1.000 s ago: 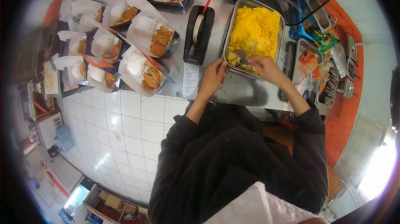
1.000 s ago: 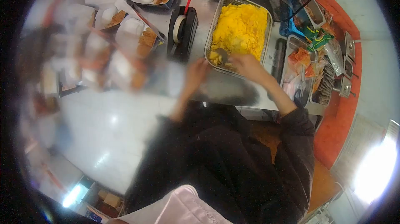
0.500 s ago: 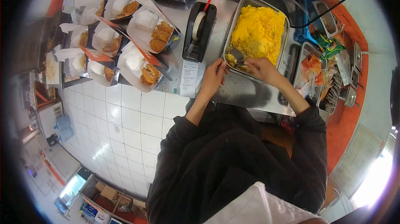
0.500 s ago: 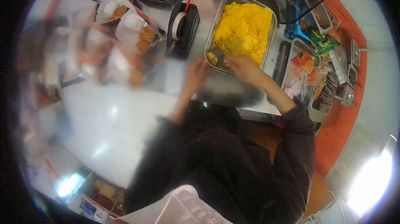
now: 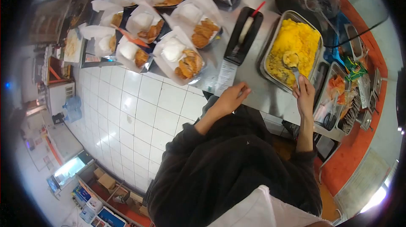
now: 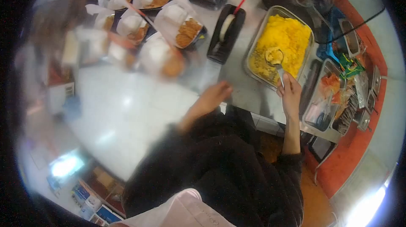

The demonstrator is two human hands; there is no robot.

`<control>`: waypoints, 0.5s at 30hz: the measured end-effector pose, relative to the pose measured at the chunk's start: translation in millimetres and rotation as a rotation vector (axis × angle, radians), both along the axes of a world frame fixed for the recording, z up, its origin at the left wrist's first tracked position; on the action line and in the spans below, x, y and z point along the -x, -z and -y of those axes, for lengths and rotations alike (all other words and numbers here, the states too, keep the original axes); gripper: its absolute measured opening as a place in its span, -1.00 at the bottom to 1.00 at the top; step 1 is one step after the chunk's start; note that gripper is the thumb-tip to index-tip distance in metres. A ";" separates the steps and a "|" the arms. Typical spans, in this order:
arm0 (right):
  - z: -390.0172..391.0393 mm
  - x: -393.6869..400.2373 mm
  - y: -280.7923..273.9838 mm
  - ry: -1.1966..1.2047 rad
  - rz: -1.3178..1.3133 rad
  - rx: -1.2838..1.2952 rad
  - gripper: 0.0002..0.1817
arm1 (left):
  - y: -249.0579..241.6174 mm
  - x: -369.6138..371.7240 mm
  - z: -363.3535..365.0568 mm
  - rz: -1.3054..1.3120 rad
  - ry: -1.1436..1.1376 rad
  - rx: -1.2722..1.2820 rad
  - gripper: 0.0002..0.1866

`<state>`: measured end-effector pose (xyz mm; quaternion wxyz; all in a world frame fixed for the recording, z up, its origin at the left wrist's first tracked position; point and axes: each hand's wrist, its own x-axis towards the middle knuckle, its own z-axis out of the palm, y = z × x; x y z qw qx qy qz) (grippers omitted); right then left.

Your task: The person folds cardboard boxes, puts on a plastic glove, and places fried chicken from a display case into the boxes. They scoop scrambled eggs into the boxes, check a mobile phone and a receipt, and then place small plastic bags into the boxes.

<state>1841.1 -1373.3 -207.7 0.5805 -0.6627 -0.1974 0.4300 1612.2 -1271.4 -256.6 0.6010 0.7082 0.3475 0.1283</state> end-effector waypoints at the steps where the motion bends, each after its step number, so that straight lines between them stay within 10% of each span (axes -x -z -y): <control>1: 0.7 15.5 -12.0 0.028 -0.059 -0.035 -0.76 | -1.0 26.7 -3.3 -0.020 0.038 -0.095 -0.74; 8: -29.7 156.3 -31.7 -0.265 -0.712 -0.086 -0.76 | -17.4 148.2 -40.9 -0.436 -0.374 -0.356 -0.83; 10: -49.4 191.9 -7.3 -0.305 -0.719 -0.057 -0.71 | 2.7 163.0 -57.2 -0.324 -0.256 -0.810 -0.84; 15: -122.0 226.4 42.9 -0.455 0.601 -0.150 -0.57 | 50.2 163.4 -65.8 -0.195 -0.224 -0.870 -0.86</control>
